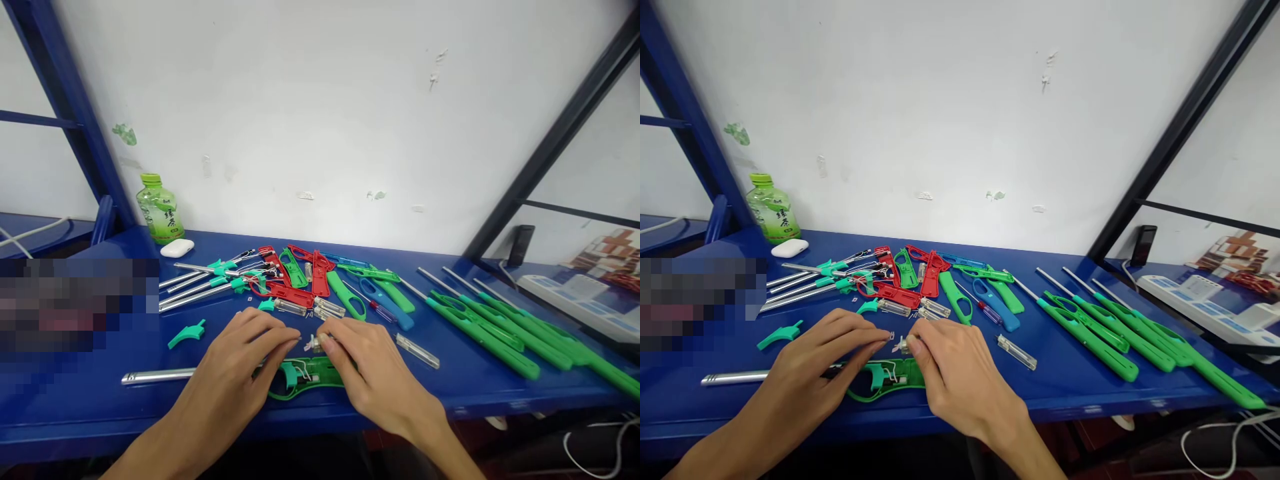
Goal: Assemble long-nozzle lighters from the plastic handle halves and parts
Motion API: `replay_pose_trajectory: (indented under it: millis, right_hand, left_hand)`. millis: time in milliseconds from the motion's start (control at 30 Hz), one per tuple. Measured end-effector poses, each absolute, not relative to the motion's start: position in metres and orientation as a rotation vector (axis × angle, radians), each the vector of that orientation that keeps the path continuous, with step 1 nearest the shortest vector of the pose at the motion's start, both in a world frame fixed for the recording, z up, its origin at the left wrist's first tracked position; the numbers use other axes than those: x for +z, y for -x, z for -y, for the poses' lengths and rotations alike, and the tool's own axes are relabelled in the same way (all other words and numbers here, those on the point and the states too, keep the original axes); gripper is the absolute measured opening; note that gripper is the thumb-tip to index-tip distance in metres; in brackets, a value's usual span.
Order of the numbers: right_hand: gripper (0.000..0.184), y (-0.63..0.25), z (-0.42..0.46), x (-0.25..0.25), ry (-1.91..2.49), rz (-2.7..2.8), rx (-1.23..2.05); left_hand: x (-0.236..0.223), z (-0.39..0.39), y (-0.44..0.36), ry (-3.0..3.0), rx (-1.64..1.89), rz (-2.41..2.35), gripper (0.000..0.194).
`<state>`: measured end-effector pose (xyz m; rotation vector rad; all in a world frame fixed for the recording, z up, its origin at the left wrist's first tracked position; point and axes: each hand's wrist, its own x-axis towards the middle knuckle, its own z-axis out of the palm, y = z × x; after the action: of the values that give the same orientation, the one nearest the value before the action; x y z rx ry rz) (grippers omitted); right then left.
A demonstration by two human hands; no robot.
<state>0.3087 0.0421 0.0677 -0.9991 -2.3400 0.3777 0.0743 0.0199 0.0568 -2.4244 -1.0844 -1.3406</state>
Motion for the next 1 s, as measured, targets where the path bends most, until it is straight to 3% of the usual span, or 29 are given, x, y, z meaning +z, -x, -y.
replay_pose_trajectory:
  millis: [433, 1000]
  right_hand:
    - [0.035, -0.3075, -0.0424, 0.0671, 0.966, 2.364, 0.312]
    - [0.021, -0.3099, -0.0432, 0.0608, 0.873, 2.358, 0.264]
  left_hand:
    - [0.0529, -0.0199, -0.0744, 2.493, -1.292, 1.026, 0.018]
    - [0.0528, -0.0172, -0.073, 2.401, -1.162, 0.99, 0.024]
